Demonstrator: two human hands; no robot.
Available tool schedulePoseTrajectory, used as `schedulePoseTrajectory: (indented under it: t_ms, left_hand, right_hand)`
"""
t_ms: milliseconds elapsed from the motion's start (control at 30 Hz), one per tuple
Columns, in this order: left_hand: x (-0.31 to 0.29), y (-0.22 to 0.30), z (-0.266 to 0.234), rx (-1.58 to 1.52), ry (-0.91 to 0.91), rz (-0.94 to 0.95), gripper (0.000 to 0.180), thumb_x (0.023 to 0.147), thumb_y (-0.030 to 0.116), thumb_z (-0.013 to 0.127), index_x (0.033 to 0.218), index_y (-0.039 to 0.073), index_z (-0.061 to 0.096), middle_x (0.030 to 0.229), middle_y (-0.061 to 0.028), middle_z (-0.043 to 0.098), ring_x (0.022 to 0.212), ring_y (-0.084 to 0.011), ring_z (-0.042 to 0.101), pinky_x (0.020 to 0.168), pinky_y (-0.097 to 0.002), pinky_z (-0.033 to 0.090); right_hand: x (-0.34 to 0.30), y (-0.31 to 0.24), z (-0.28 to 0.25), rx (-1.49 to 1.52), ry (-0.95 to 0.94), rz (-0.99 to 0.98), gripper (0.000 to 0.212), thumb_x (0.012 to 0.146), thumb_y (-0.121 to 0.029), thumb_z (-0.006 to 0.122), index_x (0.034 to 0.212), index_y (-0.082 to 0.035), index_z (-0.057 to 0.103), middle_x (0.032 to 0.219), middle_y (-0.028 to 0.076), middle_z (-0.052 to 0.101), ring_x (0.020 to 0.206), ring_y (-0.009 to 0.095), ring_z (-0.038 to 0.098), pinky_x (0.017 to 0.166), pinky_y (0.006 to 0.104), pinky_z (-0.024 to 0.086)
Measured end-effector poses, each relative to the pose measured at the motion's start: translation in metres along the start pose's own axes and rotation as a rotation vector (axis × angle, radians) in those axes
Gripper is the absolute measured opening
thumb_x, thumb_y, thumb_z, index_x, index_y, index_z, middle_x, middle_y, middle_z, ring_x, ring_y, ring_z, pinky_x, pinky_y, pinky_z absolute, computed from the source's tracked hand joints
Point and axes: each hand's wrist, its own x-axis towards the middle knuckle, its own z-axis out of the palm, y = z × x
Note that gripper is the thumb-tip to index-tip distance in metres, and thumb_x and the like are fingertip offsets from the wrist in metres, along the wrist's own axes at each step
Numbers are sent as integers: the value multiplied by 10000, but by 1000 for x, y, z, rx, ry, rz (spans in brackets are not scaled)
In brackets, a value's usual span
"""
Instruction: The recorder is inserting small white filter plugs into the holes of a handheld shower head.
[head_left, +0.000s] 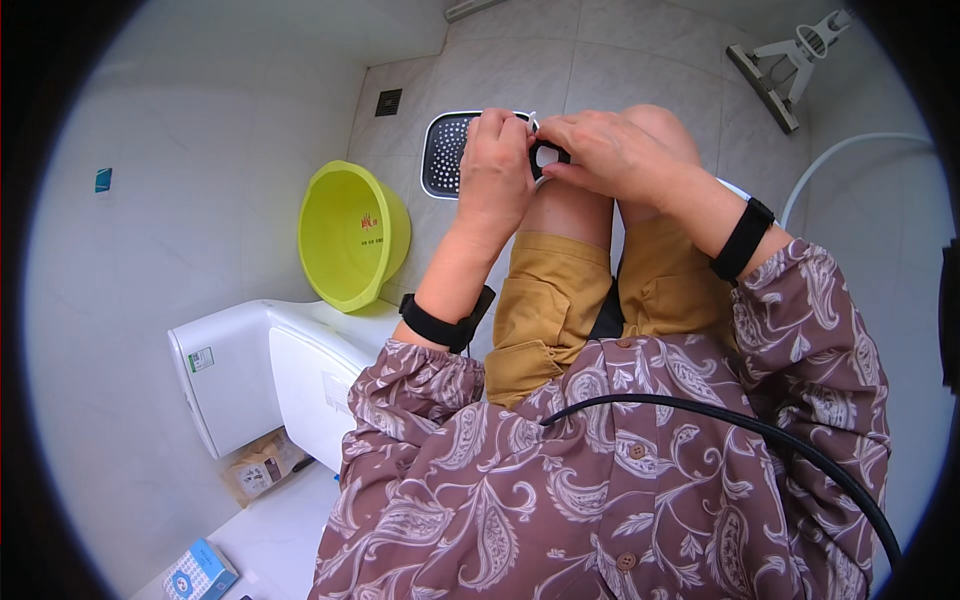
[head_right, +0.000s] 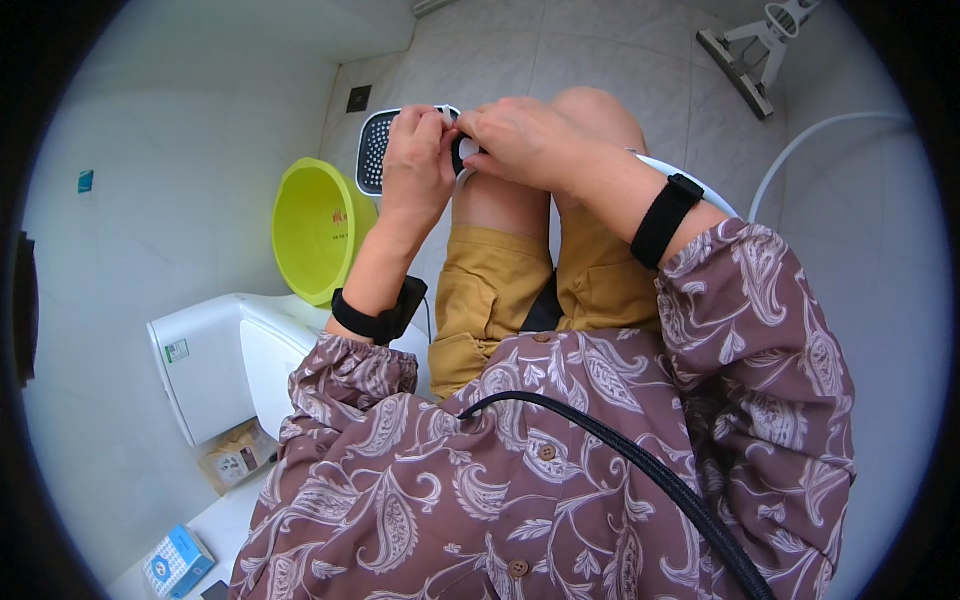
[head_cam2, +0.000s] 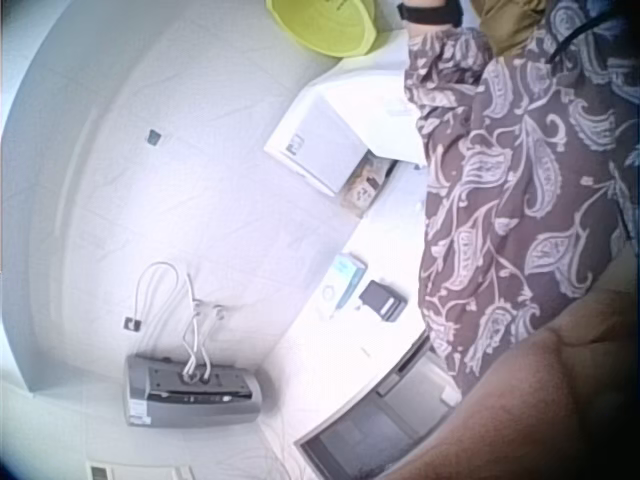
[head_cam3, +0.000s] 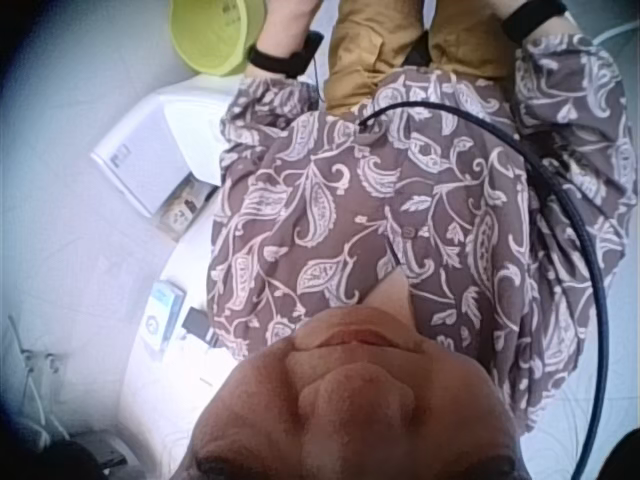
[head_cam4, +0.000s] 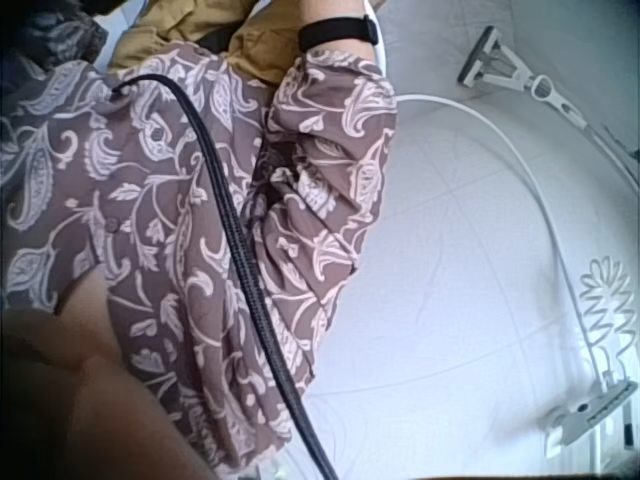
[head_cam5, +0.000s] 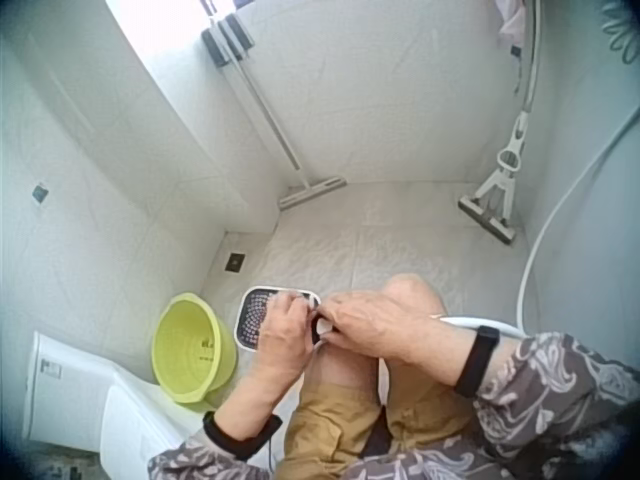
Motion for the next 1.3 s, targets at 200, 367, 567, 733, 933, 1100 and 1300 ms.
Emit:
schedulePoseTrajectory:
  t_ms: [200, 367, 567, 733, 933, 1100, 1300]
  left_hand:
    - [0, 1, -2, 35, -14, -7, 55, 777, -14, 539, 818, -2, 505, 883, -156, 514, 832, -340, 501, 713, -410, 415]
    - [1, 2, -1, 32, -23, 8, 65, 768, -19, 538, 821, -5, 503, 884, -160, 512, 829, -344, 498, 718, -413, 414]
    - [3, 4, -1, 80, -35, 3, 72, 757, -10, 548, 820, -4, 512, 882, -155, 520, 845, -342, 505, 725, -411, 418]
    - [1, -7, -6, -45, -38, -102, 59, 742, 6, 621, 770, -7, 570, 824, -112, 567, 688, -262, 563, 632, -349, 462]
    - [7, -10, -19, -262, -133, -310, 90, 749, 74, 672, 794, 1, 645, 840, -95, 602, 618, -169, 571, 593, -272, 467]
    - [9, -11, -19, -304, -103, -345, 109, 738, 92, 678, 795, 3, 652, 828, -111, 619, 607, -191, 602, 596, -286, 487]
    - [9, -17, -20, -414, -142, -449, 107, 760, 96, 662, 798, -2, 638, 806, -109, 619, 625, -213, 609, 597, -297, 482]
  right_hand:
    - [-1, -2, -2, -24, -10, 8, 304, 762, -156, 618, 1017, -8, 541, 945, 133, 607, 899, 332, 566, 776, 403, 454]
    - [0, -1, -1, -6, -22, 9, 313, 759, -152, 618, 1022, -4, 535, 965, 139, 599, 908, 336, 561, 777, 401, 453]
    - [1, -1, -2, -22, -48, 15, 311, 760, -155, 617, 1021, -4, 537, 972, 140, 596, 912, 336, 560, 779, 401, 453]
    - [0, -3, -3, -46, -48, 12, 302, 771, -161, 614, 1021, -6, 543, 977, 134, 596, 910, 329, 562, 781, 398, 453]
    - [-1, -5, -5, -18, -50, 43, 309, 776, -162, 616, 1034, -5, 547, 972, 135, 600, 909, 328, 565, 782, 396, 454]
    - [0, -3, -3, -11, -30, 20, 311, 772, -153, 617, 1034, -1, 546, 971, 142, 603, 906, 332, 568, 776, 400, 457]
    - [0, -3, -2, -6, -26, 27, 309, 765, -142, 620, 1029, 1, 545, 975, 142, 602, 907, 332, 567, 772, 401, 457]
